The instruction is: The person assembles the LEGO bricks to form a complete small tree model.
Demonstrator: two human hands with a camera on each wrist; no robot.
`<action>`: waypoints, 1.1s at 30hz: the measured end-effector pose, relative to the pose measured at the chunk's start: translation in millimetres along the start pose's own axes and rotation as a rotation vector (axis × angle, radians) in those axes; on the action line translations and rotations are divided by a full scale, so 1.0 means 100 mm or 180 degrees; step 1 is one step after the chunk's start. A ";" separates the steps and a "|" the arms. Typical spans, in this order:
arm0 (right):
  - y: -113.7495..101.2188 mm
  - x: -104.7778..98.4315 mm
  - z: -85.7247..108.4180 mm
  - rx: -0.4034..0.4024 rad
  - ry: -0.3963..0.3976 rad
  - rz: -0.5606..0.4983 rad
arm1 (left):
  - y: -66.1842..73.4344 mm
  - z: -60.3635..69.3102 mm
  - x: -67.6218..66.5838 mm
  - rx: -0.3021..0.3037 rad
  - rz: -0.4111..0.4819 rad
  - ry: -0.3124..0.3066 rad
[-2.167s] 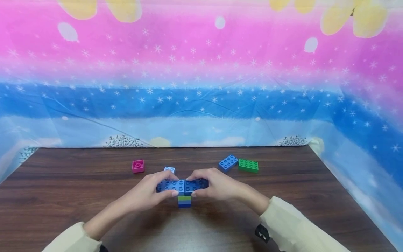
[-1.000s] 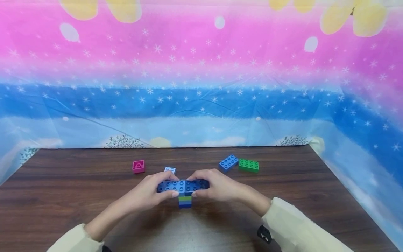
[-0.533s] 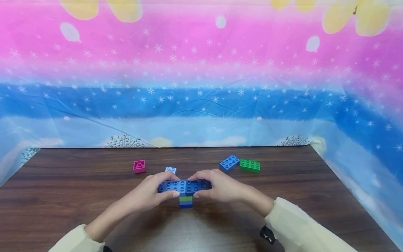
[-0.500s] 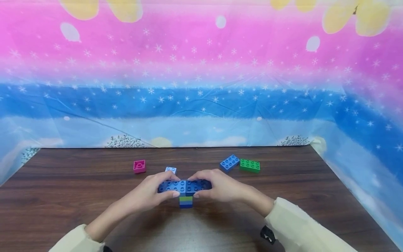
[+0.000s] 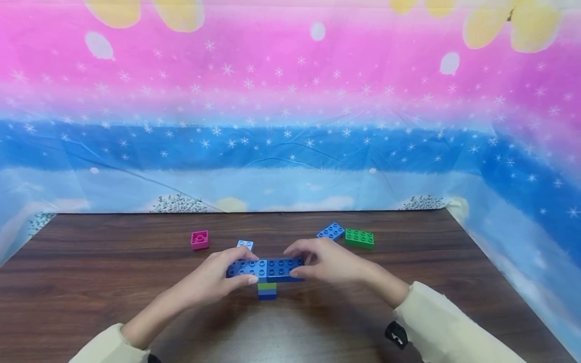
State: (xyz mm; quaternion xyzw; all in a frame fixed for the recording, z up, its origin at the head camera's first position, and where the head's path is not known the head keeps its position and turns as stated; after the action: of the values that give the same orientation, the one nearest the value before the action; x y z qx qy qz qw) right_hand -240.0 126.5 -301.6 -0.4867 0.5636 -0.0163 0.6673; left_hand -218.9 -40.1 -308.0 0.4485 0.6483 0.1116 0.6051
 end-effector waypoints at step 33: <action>1.14 -0.74 0.20 0.0658 0.0719 0.0655 | -0.01 0.01 0.01 0.0045 -0.0036 0.0057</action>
State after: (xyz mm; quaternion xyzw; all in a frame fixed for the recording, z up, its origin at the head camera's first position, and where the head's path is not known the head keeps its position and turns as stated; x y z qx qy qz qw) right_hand -311.4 241.3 -325.4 -0.3503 0.6771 -0.0603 0.6444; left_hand -217.9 -40.4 -309.9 0.4480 0.6569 0.1076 0.5967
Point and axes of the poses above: each hand's wrist, its own z-axis away from the middle knuckle, its own x-axis out of the palm, y = z × x, the point moved 7 cm from there along -z, towards the middle knuckle, and after that the axes turned 10 degrees about y, right-handed, at the moved point
